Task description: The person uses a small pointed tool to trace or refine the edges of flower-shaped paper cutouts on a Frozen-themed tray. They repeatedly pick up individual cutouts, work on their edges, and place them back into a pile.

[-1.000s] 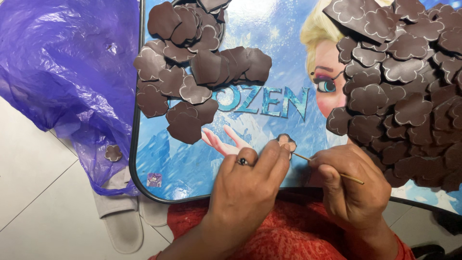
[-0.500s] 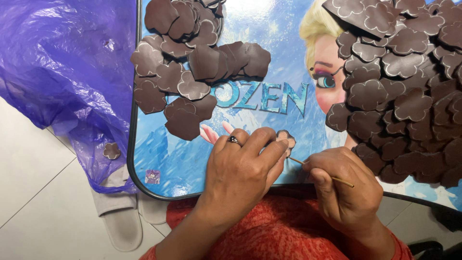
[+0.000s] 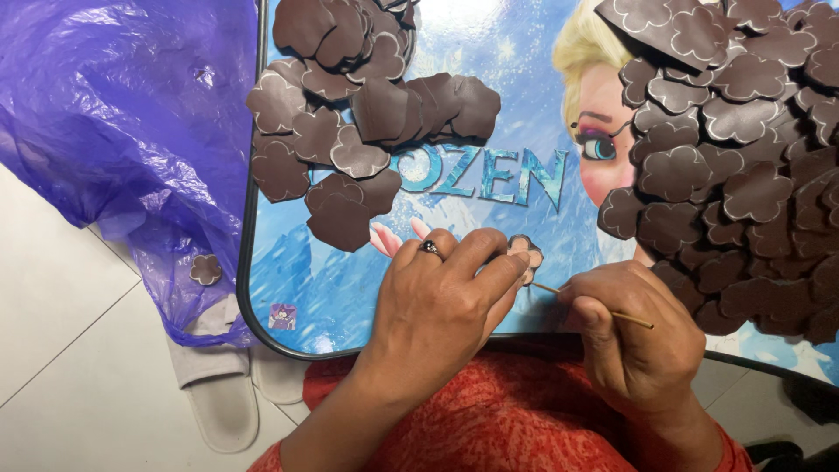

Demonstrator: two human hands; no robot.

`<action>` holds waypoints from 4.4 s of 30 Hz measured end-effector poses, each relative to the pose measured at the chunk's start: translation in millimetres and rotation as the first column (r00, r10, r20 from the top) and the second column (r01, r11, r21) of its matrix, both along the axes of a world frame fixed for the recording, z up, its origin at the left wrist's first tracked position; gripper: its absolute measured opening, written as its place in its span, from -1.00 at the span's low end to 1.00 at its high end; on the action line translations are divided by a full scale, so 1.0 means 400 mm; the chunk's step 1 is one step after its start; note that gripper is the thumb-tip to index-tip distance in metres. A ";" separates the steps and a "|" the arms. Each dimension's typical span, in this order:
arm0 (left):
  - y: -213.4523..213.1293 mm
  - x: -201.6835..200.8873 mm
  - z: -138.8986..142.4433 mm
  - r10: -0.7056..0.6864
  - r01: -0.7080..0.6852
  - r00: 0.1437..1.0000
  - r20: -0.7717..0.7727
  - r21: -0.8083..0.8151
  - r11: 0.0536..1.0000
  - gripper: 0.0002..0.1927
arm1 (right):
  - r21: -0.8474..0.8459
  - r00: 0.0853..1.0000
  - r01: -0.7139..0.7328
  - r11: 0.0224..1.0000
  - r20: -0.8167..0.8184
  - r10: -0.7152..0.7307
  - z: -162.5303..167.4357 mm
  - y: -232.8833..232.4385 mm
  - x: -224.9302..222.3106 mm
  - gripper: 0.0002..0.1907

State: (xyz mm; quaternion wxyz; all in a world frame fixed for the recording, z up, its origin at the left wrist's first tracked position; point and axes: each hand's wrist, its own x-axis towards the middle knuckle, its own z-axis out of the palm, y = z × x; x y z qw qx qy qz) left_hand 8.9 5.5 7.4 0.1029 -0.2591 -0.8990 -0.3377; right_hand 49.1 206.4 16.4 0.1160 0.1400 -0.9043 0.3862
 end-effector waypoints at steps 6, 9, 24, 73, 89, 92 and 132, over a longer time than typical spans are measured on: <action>-0.016 -0.006 0.013 -0.052 0.052 0.998 0.030 0.014 0.999 -0.83 | -0.024 1.000 -0.004 1.000 -0.018 0.003 0.006 -0.003 0.004 -0.81; -0.028 -0.019 0.010 -0.099 0.098 0.994 0.046 0.037 0.995 -0.84 | -0.026 1.000 -0.023 0.999 0.004 0.023 0.011 -0.014 0.008 -0.81; -0.041 -0.045 -0.004 -0.156 0.142 0.982 0.105 0.129 0.981 -0.89 | -0.010 0.998 -0.059 0.998 -0.002 0.059 0.004 -0.037 -0.004 -0.84; 0.039 0.157 0.000 -0.101 -0.104 0.975 -0.199 -0.804 0.586 -0.41 | 0.097 0.996 -0.068 0.993 -0.045 0.073 0.007 -0.075 0.003 -0.85; 0.033 0.125 0.014 -0.075 -0.104 0.972 -0.223 -0.693 0.714 -0.44 | -0.028 0.999 0.039 0.999 -0.038 -0.040 -0.006 -0.051 -0.037 -0.80; 0.035 0.125 0.008 -0.087 -0.077 0.976 -0.201 -0.688 0.722 -0.43 | -0.039 0.999 0.029 0.999 -0.037 -0.031 -0.009 -0.050 -0.043 -0.81; 0.048 0.097 0.024 -0.038 -0.050 0.989 -0.146 -0.558 0.828 -0.36 | 0.014 0.996 0.076 0.997 -0.056 -0.075 0.017 0.004 -0.025 -0.84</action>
